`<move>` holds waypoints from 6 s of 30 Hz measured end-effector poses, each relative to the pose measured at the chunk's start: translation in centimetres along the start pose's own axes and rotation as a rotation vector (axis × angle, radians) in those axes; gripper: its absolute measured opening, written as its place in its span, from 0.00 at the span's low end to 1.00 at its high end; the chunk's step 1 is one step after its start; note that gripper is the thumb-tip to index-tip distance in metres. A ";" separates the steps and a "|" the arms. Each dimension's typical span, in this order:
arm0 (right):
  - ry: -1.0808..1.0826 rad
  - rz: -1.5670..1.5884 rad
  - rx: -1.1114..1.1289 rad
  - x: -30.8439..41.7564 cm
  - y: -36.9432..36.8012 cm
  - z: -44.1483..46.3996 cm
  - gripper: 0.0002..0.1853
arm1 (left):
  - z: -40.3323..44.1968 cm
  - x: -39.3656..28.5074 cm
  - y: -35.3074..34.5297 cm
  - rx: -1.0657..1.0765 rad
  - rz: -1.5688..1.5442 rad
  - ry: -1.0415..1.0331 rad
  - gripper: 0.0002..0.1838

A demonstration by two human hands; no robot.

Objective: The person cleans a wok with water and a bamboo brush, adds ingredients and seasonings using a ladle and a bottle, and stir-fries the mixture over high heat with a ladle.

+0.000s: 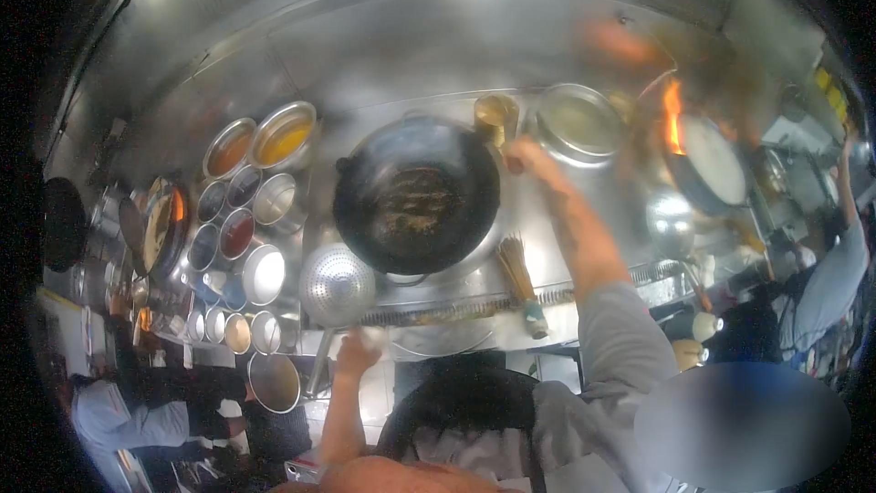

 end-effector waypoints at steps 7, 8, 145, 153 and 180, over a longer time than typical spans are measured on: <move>0.254 -0.246 -0.275 7.4 5.4 -8.4 0.11 | -2.4 -1.1 6.0 -0.231 -0.064 -0.135 0.48; 0.252 -0.239 -0.399 6.9 6.6 -9.8 0.13 | -2.3 -1.2 6.4 -0.319 -0.105 -0.220 0.45; -0.126 1.591 0.496 4.8 -2.3 -33.7 0.24 | 17.9 -32.6 3.8 -0.035 -0.666 -0.310 0.15; -0.074 0.736 0.172 7.4 -4.9 -38.3 0.22 | 21.4 -30.6 0.1 0.117 -0.580 -0.260 0.06; 0.362 0.293 0.262 7.1 -21.6 -32.1 0.14 | 10.4 -27.6 1.8 1.036 -1.669 0.119 0.08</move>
Point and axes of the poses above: each hand's wrist, its own z-axis towards the middle knuckle, its own y-axis out of the back of the hand, x = y × z, the point moved 6 cm from there along z, towards the middle knuckle, and after that the axes turned 11 degrees about y, right-handed, at the moved point
